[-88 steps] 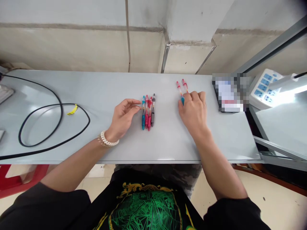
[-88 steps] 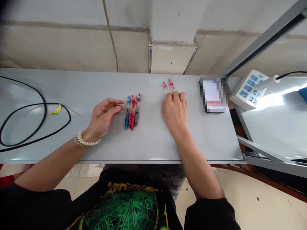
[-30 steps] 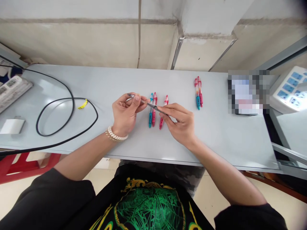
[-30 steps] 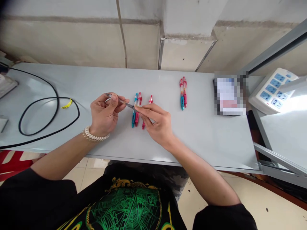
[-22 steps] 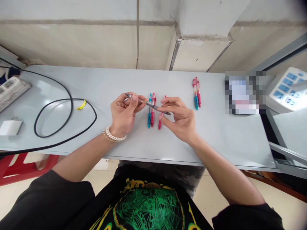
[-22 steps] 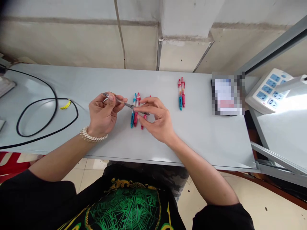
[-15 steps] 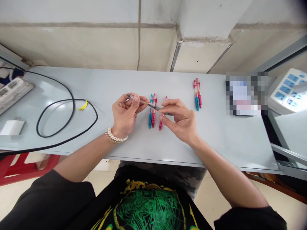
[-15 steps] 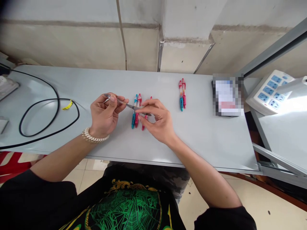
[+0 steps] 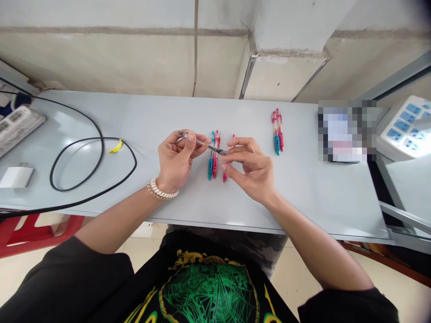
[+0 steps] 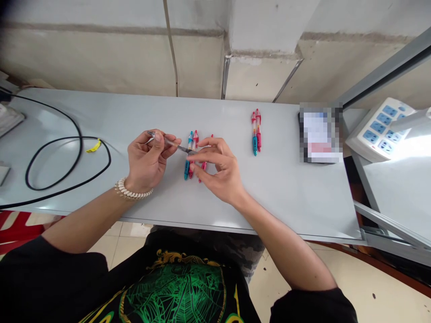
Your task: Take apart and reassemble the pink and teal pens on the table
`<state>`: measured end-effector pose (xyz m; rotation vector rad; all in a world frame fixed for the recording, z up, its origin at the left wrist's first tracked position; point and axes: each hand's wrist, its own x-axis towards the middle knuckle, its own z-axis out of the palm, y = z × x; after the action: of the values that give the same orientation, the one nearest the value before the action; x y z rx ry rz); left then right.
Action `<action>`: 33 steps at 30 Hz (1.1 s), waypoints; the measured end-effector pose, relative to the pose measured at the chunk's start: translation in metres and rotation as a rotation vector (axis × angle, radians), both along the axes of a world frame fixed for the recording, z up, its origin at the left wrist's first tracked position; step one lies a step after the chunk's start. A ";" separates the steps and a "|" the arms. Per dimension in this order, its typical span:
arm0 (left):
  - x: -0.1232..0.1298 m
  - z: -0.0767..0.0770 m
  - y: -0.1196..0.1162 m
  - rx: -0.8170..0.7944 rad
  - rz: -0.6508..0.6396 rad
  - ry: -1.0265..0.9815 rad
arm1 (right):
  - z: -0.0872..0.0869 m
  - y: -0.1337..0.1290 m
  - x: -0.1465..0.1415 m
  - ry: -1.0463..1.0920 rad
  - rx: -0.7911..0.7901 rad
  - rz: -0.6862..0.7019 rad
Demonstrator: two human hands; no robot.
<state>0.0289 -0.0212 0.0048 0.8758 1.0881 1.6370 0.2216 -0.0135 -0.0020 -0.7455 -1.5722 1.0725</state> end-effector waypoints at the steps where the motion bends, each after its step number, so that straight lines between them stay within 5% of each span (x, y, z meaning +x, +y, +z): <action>1: 0.000 0.000 0.000 -0.008 0.004 0.007 | -0.001 0.000 0.000 0.009 -0.034 0.016; 5: 0.002 -0.001 -0.002 -0.019 -0.005 0.029 | -0.005 0.000 0.000 -0.051 -0.083 0.041; 13: 0.001 -0.001 0.003 -0.085 0.074 0.002 | -0.016 0.006 0.007 -0.457 0.503 -0.139; 24: -0.015 -0.006 0.015 -0.220 0.006 -0.238 | -0.001 0.011 0.018 -0.435 0.488 -0.190; 33: -0.006 -0.003 0.009 -0.184 0.030 -0.119 | -0.014 0.006 0.011 -0.488 0.486 -0.138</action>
<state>0.0228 -0.0118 0.0022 0.6372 1.1525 1.5643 0.2327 -0.0074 -0.0161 -0.7943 -2.0551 0.3833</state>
